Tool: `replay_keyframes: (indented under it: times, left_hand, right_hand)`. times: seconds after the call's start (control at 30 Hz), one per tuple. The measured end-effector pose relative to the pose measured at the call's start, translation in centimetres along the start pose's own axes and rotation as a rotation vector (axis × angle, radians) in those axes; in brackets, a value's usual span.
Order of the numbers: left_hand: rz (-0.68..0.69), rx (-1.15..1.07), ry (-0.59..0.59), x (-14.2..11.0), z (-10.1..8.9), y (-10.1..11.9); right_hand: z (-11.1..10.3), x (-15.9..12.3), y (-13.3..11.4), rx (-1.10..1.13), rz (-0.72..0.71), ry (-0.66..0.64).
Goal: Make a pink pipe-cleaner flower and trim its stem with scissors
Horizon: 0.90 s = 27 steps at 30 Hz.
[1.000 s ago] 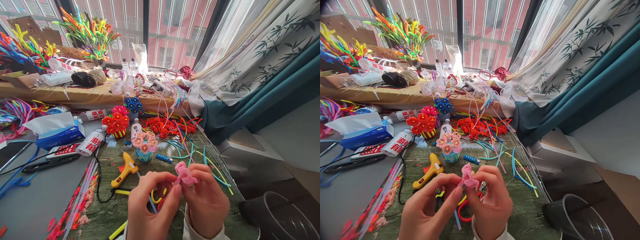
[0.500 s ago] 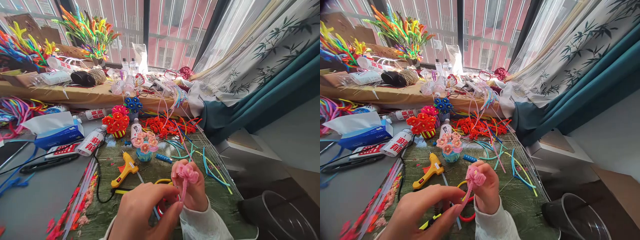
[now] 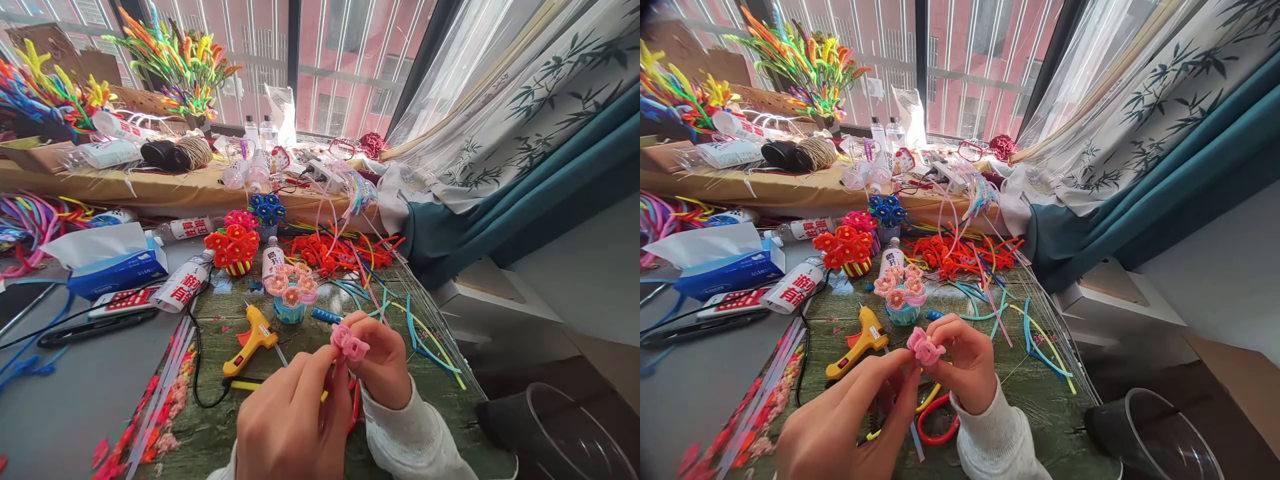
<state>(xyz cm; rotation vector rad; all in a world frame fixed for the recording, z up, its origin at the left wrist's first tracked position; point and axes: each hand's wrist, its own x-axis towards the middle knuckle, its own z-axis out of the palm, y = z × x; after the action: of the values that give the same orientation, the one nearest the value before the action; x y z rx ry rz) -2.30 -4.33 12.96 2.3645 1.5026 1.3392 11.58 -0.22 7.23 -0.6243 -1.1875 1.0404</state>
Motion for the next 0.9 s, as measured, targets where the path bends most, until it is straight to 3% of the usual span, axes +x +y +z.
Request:
replay_keyframes:
  times: [0.2, 0.7, 0.9]
  left_hand:
    - [0.006, 0.007, 0.033, -0.1, 0.5, -0.3]
    - [0.139, -0.139, -0.099, 0.9, -0.5, -0.7]
    - [0.141, -0.235, -0.055, 1.0, -1.1, -1.1]
  right_hand:
    - [-0.1, 0.3, -0.1, -0.013, 0.009, -0.022]
    - [-1.1, -0.1, -0.9, -0.054, -0.018, -0.035]
    - [-1.2, -0.4, -1.7, -0.095, -0.074, -0.056]
